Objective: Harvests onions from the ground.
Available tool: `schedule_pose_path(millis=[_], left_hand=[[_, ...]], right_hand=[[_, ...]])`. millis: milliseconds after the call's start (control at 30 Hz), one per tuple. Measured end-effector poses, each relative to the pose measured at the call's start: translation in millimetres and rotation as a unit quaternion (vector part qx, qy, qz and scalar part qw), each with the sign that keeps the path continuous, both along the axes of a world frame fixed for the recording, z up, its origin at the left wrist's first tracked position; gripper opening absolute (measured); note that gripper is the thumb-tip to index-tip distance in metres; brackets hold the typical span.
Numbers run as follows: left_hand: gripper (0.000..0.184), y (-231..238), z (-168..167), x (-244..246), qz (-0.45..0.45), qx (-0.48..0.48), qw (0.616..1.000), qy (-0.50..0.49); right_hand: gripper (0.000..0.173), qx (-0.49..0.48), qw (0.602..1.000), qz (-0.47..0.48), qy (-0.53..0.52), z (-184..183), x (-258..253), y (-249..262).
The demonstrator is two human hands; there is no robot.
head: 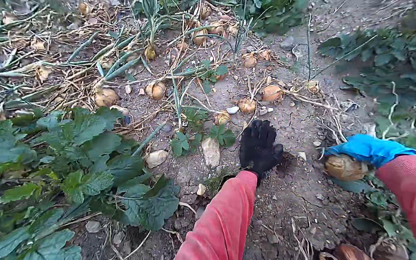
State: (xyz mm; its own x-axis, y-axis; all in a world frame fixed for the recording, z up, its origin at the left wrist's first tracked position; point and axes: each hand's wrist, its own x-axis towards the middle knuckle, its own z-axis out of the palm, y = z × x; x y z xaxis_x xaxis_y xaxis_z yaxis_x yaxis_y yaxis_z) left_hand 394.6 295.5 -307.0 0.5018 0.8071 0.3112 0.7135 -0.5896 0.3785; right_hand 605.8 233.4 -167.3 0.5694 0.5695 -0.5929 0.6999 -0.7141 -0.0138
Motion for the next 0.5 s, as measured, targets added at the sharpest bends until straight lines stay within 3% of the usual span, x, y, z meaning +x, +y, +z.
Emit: schedule_pose_path(millis=[67, 100, 167, 200, 267, 333, 400, 433, 500], left_hand=[[0.06, -2.2, 0.7, 2.4, -0.003, 0.001, 1.0, 0.007], [0.06, -2.8, 3.1, 4.1, -0.005, -0.002, 1.0, 0.009], [0.061, -4.9, 8.8, 3.6, -0.011, -0.015, 1.0, -0.001], [0.063, -5.3, 8.6, 2.5, -0.009, -0.016, 1.0, -0.003], [0.068, -8.5, 8.4, 0.9, -0.019, -0.033, 0.999, -0.005], [0.065, -7.5, 8.0, -0.7, -0.03, -0.027, 0.999, -0.013], [0.06, -2.1, 16.1, -12.7, -0.045, -0.02, 0.999, -0.016], [0.058, 4.2, 29.3, -23.0, -0.057, -0.037, 0.998, 0.001], [0.057, 28.2, 58.4, -41.9, -0.035, -0.046, 0.995, 0.076]], right_hand=[[0.051, 0.097, 0.994, 0.03, 0.032, -31.0, 18.8, -64.4], [0.059, 0.076, 0.996, 0.025, 0.028, -27.7, 7.1, -91.1], [0.086, -0.093, 0.994, 0.025, 0.05, 6.2, -52.7, -123.8], [0.092, -0.142, 0.985, 0.068, 0.067, 15.6, -78.8, -142.8], [0.07, -0.099, 0.965, 0.124, 0.209, 25.6, -103.4, -185.7], [0.051, 0.033, 0.943, 0.091, 0.319, 33.3, -91.7, -207.9], [0.04, 0.237, 0.945, -0.039, 0.221, 29.2, -57.1, -204.6], [0.05, 0.3, 0.946, -0.067, 0.101, 10.1, -27.7, -202.3], [0.08, 0.277, 0.954, -0.057, -0.097, -51.5, 29.0, -209.9]])
